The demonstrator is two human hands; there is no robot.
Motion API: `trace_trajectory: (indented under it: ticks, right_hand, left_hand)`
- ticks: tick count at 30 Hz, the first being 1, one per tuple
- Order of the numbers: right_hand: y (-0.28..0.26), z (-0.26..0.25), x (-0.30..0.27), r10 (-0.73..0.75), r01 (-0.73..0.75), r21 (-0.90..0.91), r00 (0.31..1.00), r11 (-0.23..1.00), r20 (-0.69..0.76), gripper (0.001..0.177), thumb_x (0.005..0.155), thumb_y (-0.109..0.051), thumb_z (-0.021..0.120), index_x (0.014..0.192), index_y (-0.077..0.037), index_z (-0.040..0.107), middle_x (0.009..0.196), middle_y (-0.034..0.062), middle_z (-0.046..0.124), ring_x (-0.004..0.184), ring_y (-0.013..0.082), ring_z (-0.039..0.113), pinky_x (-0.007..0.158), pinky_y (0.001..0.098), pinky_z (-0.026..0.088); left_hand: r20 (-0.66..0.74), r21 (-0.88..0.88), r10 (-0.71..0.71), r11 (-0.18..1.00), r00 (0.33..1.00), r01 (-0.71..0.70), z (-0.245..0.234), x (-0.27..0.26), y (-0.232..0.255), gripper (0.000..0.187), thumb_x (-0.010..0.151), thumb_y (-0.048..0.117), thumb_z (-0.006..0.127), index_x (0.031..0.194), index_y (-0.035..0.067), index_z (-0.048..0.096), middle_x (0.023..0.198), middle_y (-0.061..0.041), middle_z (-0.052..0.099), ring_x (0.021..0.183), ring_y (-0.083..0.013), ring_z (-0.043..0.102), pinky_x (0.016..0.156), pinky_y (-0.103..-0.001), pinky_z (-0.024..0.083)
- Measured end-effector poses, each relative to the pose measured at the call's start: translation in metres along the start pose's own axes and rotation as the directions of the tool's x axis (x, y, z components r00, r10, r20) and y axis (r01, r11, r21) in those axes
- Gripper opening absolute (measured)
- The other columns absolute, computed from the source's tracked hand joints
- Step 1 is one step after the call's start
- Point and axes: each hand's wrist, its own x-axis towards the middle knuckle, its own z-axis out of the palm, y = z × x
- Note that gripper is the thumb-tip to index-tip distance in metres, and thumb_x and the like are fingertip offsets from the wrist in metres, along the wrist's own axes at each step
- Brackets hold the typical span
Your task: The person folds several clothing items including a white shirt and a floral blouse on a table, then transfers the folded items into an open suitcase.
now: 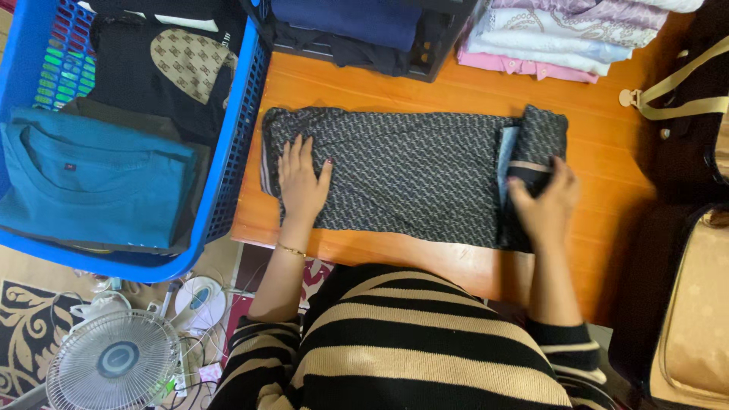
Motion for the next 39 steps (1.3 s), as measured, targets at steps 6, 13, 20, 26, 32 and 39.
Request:
trace_trajectory:
  ticks: [6, 13, 20, 26, 32, 39]
  right_hand:
    - [0.001, -0.002, 0.006, 0.001, -0.013, 0.105, 0.994, 0.994, 0.111, 0.07, 0.082, -0.023, 0.077, 0.147, -0.008, 0.055, 0.141, 0.0257, 0.058, 0.129, 0.0393, 0.056, 0.109, 0.0463, 0.045]
    - [0.115, -0.066, 0.001, 0.058, -0.072, -0.12, 0.992, 0.99, -0.111, 0.045, 0.095, -0.008, 0.073, 0.136, 0.004, 0.056, 0.128, 0.0245, 0.063, 0.124, 0.0414, 0.059, 0.108, 0.0468, 0.047]
    - [0.056, -0.037, 0.002, -0.223, 0.204, -0.117, 0.958, 0.972, -0.182, 0.038, 0.102, -0.004, 0.073, 0.137, 0.0, 0.058, 0.137, 0.0202, 0.058, 0.131, 0.0391, 0.053, 0.12, 0.0493, 0.04]
    - [0.016, -0.012, 0.015, -0.327, 0.327, -0.355, 0.943, 0.876, 0.06, 0.042, 0.095, -0.025, 0.074, 0.136, -0.021, 0.07, 0.151, 0.018, 0.055, 0.137, 0.0405, 0.048, 0.111, 0.0583, 0.032]
    - [0.123, -0.032, 0.021, -0.093, 0.137, -0.456, 0.989, 0.879, 0.119, 0.035, 0.103, -0.023, 0.066, 0.135, -0.008, 0.061, 0.148, 0.023, 0.054, 0.136, 0.0444, 0.047, 0.115, 0.0595, 0.039]
    - [0.048, -0.045, 0.016, -0.257, 0.22, -0.309, 0.963, 0.925, -0.084, 0.041, 0.099, -0.012, 0.073, 0.135, 0.0, 0.058, 0.14, 0.0244, 0.056, 0.133, 0.0425, 0.049, 0.117, 0.0563, 0.038]
  left_hand:
    - [-0.016, -0.008, 0.008, 1.0, 1.0, -0.008, -0.013, 0.009, -0.028, 0.059, 0.101, 0.037, 0.064, 0.148, 0.005, 0.051, 0.158, -0.016, 0.044, 0.15, -0.0391, 0.033, 0.124, -0.055, 0.022]
    - [0.003, -0.059, -0.002, 0.998, 1.0, 0.002, -0.019, 0.019, -0.04, 0.056, 0.099, 0.034, 0.066, 0.146, 0.005, 0.053, 0.157, -0.017, 0.044, 0.148, -0.0406, 0.033, 0.122, -0.055, 0.021]
    - [-0.201, -0.236, 0.007, 0.97, 0.979, -0.055, -0.03, 0.065, -0.049, 0.04, 0.102, 0.014, 0.069, 0.141, 0.012, 0.06, 0.148, -0.011, 0.056, 0.143, -0.0335, 0.049, 0.124, -0.048, 0.035]
    - [-0.081, 0.004, 0.318, 0.948, 0.945, -0.318, -0.034, 0.121, -0.069, 0.022, 0.082, 0.018, 0.084, 0.102, 0.018, 0.074, 0.127, -0.016, 0.067, 0.121, -0.0378, 0.058, 0.101, -0.047, 0.046]
    - [0.12, 0.081, -0.071, 0.995, 0.99, 0.061, -0.022, 0.141, -0.073, 0.026, 0.097, 0.024, 0.079, 0.116, 0.011, 0.068, 0.116, -0.011, 0.071, 0.115, -0.0348, 0.065, 0.094, -0.048, 0.053]
    - [-0.304, 0.074, 0.13, 0.991, 0.944, -0.113, -0.046, 0.107, -0.016, 0.039, 0.086, 0.019, 0.079, 0.116, 0.006, 0.059, 0.114, -0.019, 0.059, 0.104, -0.0414, 0.059, 0.083, -0.049, 0.051]
